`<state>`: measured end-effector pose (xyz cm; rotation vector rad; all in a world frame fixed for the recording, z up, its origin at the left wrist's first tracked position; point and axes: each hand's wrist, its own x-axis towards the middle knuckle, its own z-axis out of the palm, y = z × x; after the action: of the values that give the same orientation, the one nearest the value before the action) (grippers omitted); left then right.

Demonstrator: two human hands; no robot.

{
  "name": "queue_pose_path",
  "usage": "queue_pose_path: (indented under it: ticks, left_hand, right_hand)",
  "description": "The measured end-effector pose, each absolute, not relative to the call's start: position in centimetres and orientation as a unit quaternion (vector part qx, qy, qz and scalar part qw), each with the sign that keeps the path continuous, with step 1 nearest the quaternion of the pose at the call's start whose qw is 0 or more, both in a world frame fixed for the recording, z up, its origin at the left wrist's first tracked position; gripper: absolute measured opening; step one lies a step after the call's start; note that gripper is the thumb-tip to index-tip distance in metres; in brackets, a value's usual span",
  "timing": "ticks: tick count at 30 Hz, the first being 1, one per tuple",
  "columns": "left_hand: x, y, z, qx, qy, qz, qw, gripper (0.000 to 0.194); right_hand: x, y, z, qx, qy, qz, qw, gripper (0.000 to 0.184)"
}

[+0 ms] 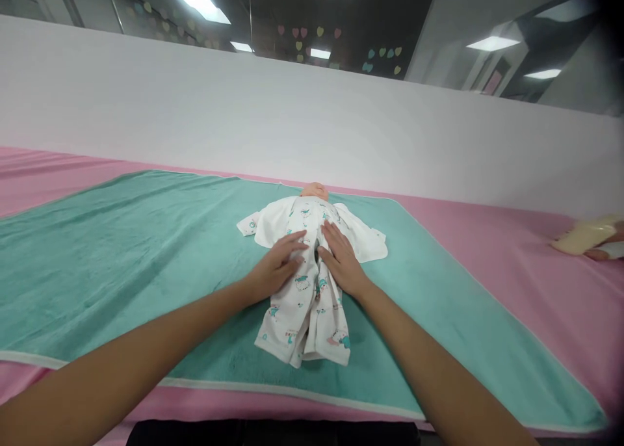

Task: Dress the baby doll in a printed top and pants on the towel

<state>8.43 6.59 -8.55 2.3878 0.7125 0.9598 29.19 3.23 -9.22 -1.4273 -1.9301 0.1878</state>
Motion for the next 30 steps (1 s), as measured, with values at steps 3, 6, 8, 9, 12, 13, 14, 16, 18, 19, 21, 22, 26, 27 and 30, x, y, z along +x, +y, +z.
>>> queue_pose_path:
  ticks: [3, 6, 8, 9, 12, 13, 14, 16, 18, 19, 21, 22, 26, 27, 30]
  left_hand:
    - [7.3, 9.8, -9.3, 0.828, 0.361, 0.384, 0.191, 0.034]
    - [5.6, 12.7, -10.2, 0.817, 0.472, 0.308, 0.126, 0.042]
    - [4.6, 14.0, -10.6, 0.803, 0.52, 0.273, 0.103, 0.046]
    - [4.4, 14.4, -10.6, 0.794, 0.535, 0.271, 0.097, 0.047]
    - [4.3, 15.1, -10.4, 0.754, 0.574, 0.302, 0.102, 0.048]
    - [4.4, 15.4, -10.3, 0.74, 0.588, 0.308, 0.108, 0.047]
    - [4.6, 15.6, -10.2, 0.731, 0.599, 0.306, 0.114, 0.046]
    - [5.1, 16.2, -9.9, 0.728, 0.615, 0.279, 0.123, 0.042]
    - [5.6, 16.7, -9.6, 0.723, 0.631, 0.248, 0.132, 0.035]
    - [5.8, 16.9, -9.5, 0.716, 0.641, 0.24, 0.136, 0.032]
    - [6.2, 17.1, -9.2, 0.7, 0.656, 0.247, 0.139, 0.028]
    - [6.3, 17.0, -9.1, 0.694, 0.657, 0.258, 0.138, 0.027]
    - [6.6, 16.0, -8.7, 0.685, 0.626, 0.337, 0.16, 0.027]
    - [6.7, 15.7, -8.6, 0.679, 0.606, 0.367, 0.192, 0.026]
    - [7.2, 15.0, -8.4, 0.679, 0.554, 0.394, 0.278, 0.029]
  right_hand:
    - [31.4, 4.4, -10.1, -0.604, -0.699, 0.065, 0.376, 0.056]
    - [33.2, 4.9, -10.9, -0.666, -0.676, 0.06, 0.309, 0.046]
    - [33.6, 4.7, -11.2, -0.677, -0.693, 0.039, 0.244, 0.041]
    - [33.6, 4.6, -11.2, -0.667, -0.711, 0.023, 0.221, 0.04]
    - [33.0, 4.2, -10.8, -0.615, -0.764, -0.006, 0.195, 0.037]
    - [32.8, 4.2, -10.6, -0.607, -0.77, -0.005, 0.196, 0.034]
    - [32.6, 4.2, -10.4, -0.606, -0.77, -0.003, 0.202, 0.031]
    - [32.5, 4.4, -10.2, -0.617, -0.755, -0.003, 0.221, 0.027]
    - [32.5, 4.7, -10.1, -0.626, -0.744, -0.01, 0.234, 0.024]
    - [32.6, 4.9, -10.1, -0.628, -0.742, -0.013, 0.236, 0.024]
    - [32.7, 5.0, -10.2, -0.626, -0.74, -0.015, 0.245, 0.025]
    - [32.7, 5.0, -10.3, -0.622, -0.74, -0.01, 0.257, 0.025]
    - [33.0, 4.7, -10.3, -0.583, -0.736, 0.071, 0.337, 0.027]
    - [33.2, 4.6, -10.3, -0.569, -0.737, 0.1, 0.351, 0.027]
    - [33.7, 4.7, -10.3, -0.545, -0.729, 0.17, 0.377, 0.025]
